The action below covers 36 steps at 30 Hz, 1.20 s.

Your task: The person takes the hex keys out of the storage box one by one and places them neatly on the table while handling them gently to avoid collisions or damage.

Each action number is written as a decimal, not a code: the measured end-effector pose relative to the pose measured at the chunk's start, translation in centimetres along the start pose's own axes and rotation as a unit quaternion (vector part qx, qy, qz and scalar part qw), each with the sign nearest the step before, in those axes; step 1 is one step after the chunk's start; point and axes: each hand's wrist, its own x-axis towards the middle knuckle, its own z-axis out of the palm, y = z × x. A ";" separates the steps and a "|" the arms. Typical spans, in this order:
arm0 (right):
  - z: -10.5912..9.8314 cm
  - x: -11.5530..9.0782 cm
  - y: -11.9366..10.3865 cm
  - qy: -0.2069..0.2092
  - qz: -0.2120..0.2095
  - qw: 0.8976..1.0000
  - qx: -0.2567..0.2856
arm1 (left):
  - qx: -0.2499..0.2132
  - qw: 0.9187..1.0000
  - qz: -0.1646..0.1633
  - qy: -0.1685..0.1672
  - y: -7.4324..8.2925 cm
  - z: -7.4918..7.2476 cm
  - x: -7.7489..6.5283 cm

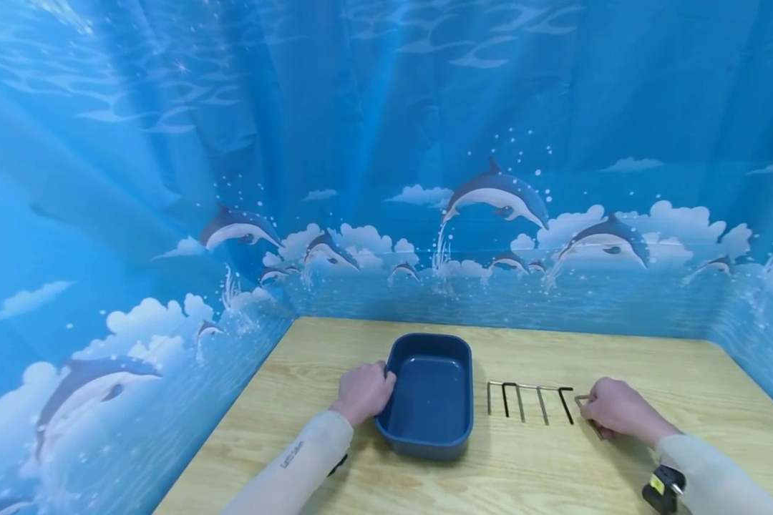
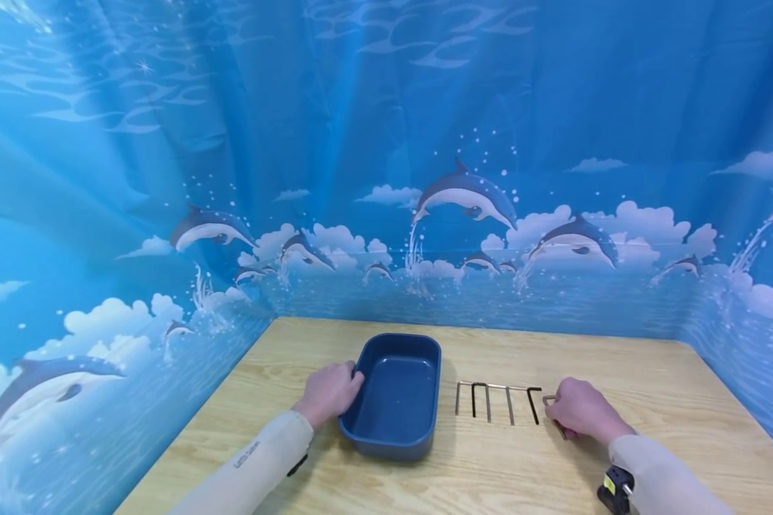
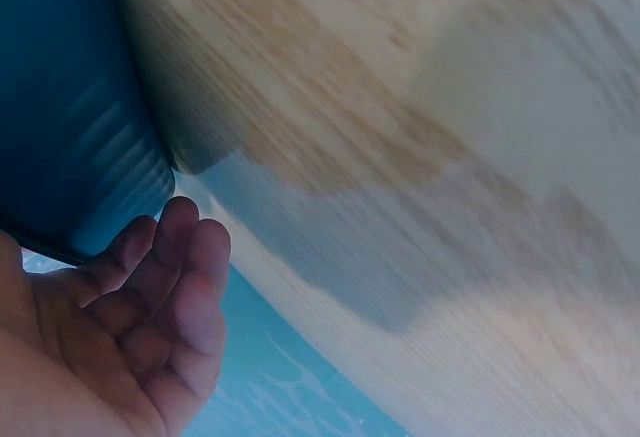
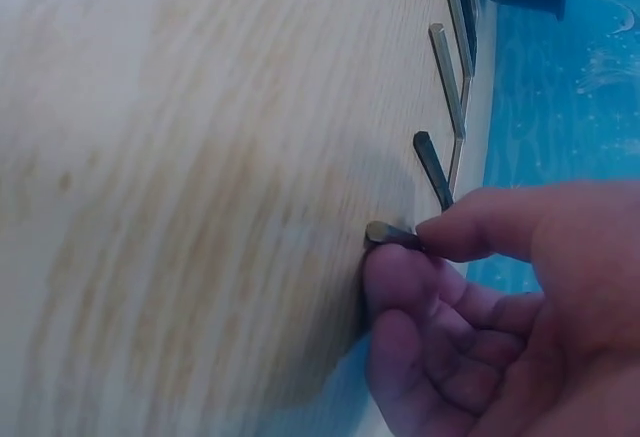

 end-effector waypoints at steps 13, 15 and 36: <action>0.1 0.5 0.1 0.009 0.000 1.000 -0.007 | 0.000 1.000 0.001 0.002 -0.1 0.1 0.1; 0.2 0.6 0.1 0.008 -0.002 1.000 -0.007 | -0.001 1.000 -0.002 0.001 -0.1 0.1 0.1; 0.5 0.5 0.0 0.018 0.010 1.000 0.012 | 0.004 1.000 -0.006 0.002 -0.2 0.2 0.2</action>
